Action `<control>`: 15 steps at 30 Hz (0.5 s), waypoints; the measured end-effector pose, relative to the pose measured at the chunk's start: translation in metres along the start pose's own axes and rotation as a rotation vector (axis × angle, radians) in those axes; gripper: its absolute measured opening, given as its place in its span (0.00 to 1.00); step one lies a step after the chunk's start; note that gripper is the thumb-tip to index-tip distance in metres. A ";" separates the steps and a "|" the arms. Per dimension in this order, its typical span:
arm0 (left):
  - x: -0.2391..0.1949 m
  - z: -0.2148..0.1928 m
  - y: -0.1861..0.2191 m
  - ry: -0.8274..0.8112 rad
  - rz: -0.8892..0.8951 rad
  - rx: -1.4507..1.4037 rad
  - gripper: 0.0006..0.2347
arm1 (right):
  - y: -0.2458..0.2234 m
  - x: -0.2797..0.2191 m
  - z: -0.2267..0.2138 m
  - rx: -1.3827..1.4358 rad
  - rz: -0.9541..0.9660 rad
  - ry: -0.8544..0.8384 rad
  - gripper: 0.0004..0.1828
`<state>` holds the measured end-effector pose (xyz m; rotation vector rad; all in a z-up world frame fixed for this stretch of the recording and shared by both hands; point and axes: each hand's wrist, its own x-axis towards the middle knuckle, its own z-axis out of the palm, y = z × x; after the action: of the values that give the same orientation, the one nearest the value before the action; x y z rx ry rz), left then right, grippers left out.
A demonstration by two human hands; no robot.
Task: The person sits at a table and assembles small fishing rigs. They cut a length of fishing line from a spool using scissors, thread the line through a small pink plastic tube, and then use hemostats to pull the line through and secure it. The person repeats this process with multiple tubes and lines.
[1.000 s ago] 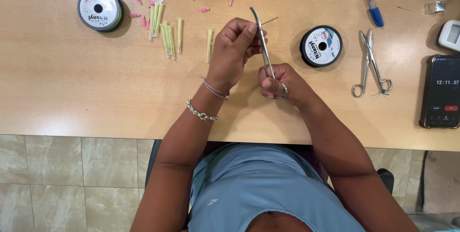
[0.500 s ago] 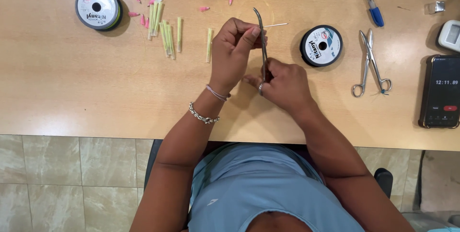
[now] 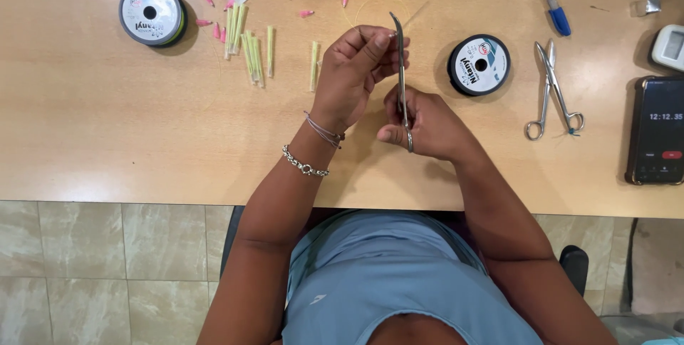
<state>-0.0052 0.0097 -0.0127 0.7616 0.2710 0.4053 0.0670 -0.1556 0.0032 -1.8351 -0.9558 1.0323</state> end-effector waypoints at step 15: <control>0.007 -0.020 0.008 0.014 -0.106 -0.198 0.09 | 0.013 -0.068 -0.022 -0.646 0.306 0.014 0.42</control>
<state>-0.0088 0.0303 -0.0212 0.5480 0.2784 0.3312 0.0637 -0.2265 0.0187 -2.5799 -1.1073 0.9472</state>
